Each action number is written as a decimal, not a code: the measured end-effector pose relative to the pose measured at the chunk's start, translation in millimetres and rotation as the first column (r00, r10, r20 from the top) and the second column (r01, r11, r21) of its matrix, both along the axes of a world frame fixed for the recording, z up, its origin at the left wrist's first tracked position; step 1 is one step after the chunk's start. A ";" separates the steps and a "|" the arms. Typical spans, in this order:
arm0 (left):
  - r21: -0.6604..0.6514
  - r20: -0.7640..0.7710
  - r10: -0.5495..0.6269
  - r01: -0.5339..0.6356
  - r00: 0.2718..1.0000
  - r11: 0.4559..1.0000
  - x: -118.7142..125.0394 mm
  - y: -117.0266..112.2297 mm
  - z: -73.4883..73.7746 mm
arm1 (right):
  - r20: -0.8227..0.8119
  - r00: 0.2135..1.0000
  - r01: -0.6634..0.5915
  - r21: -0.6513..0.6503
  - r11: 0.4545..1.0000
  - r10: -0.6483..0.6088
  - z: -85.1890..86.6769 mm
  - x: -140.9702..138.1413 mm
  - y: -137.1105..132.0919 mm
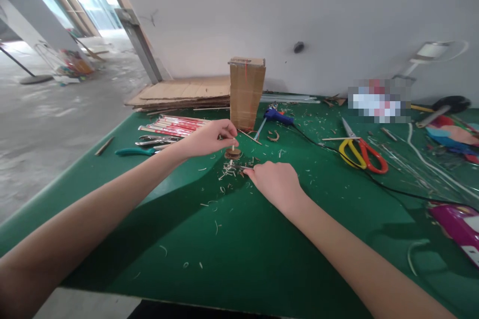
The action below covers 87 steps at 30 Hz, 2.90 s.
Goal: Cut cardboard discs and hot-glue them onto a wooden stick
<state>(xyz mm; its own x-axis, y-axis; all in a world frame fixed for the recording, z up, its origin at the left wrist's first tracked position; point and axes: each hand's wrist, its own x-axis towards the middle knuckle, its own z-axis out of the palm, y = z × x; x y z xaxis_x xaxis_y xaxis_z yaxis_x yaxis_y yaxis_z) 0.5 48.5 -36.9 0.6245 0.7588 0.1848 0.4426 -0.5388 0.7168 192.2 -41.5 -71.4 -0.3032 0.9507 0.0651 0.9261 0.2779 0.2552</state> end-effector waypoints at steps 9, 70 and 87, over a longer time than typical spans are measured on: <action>-0.030 0.001 -0.006 0.006 1.000 1.000 -0.6 0.5 1.6 | -0.007 1.000 0.015 0.050 0.999 -0.015 6.1 -1.1 3.5; 0.046 -0.081 0.052 -0.049 0.995 0.998 -0.9 -7.9 10.6 | -0.055 0.998 0.007 0.026 1.000 -0.006 5.5 -3.0 -0.3; 0.040 -0.087 0.063 -0.060 0.994 0.997 -0.5 -5.4 7.3 | -0.004 1.000 -0.017 0.020 1.000 0.017 5.9 -2.3 -5.4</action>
<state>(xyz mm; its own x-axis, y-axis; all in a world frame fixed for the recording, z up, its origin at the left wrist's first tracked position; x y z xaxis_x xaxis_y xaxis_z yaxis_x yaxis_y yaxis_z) 0.0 43.1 -29.6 0.5919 0.7900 0.1599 0.5366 -0.5343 0.6531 189.9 -46.8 -65.5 -0.3194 0.9438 0.0853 0.9222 0.2889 0.2572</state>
